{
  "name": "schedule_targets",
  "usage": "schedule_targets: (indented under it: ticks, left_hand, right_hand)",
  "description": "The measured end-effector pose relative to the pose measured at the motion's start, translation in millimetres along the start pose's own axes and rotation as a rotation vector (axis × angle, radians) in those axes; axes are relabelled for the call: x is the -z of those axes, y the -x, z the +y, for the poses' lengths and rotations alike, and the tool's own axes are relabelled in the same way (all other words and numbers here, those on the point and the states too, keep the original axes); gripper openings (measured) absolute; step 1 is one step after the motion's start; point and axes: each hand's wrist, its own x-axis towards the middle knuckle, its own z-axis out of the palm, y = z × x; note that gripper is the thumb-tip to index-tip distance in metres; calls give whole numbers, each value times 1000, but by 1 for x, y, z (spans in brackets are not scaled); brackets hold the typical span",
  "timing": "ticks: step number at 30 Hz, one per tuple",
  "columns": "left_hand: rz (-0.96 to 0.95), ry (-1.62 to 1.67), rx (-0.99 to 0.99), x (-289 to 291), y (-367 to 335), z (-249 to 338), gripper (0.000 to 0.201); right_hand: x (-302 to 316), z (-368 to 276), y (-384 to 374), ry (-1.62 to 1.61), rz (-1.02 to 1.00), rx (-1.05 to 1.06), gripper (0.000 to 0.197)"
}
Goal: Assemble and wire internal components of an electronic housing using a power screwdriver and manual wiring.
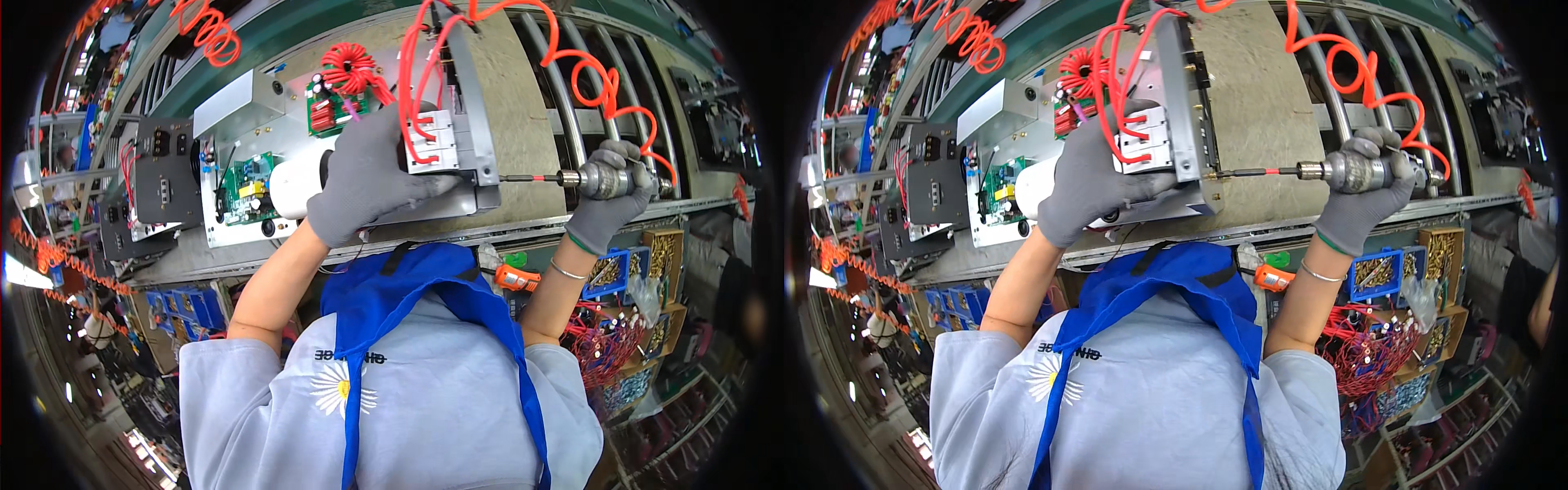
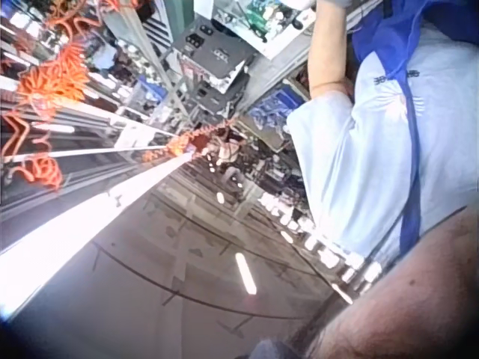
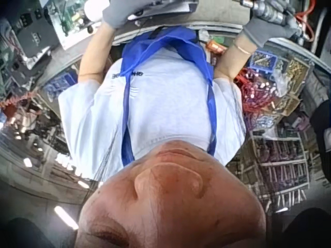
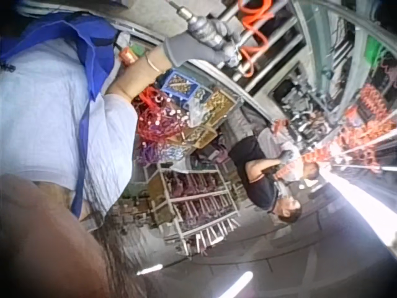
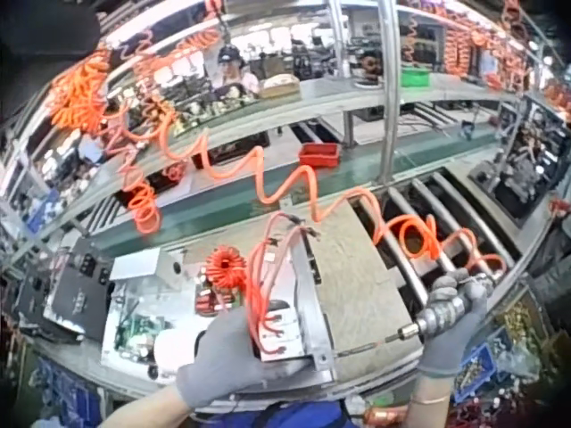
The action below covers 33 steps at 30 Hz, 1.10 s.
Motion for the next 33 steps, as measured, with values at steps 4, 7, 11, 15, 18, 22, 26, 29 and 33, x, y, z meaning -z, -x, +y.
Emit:
schedule_targets:
  ticks: [4,7,11,15,18,22,26,29,33]
  left_hand:
    - [17,17,7,-2,2,-9,59]
    - [-11,1,47,2,1,-2,60]
    - [-12,-71,-19,0,1,-3,61]
    - [-67,34,88,0,1,-2,63]
    - [-103,-112,106,0,2,0,70]
    - [-124,51,253,-2,5,11,80]
    - [-85,98,228,-8,11,-1,87]
    - [-13,283,422,-8,17,-11,81]
    - [-67,3,410,4,28,-14,65]
  right_hand:
    - [0,2,-1,32,7,23,25]
    - [-3,2,-3,17,-16,-9,23]
    - [-8,2,0,17,-26,-8,22]
    - [3,1,-4,82,22,69,25]
    - [4,0,-13,91,-12,48,31]
    - [-4,5,-32,133,14,201,36]
    - [-9,20,-51,124,98,293,27]
    - [-12,27,-62,89,139,276,26]
    - [-18,33,-68,60,175,237,25]
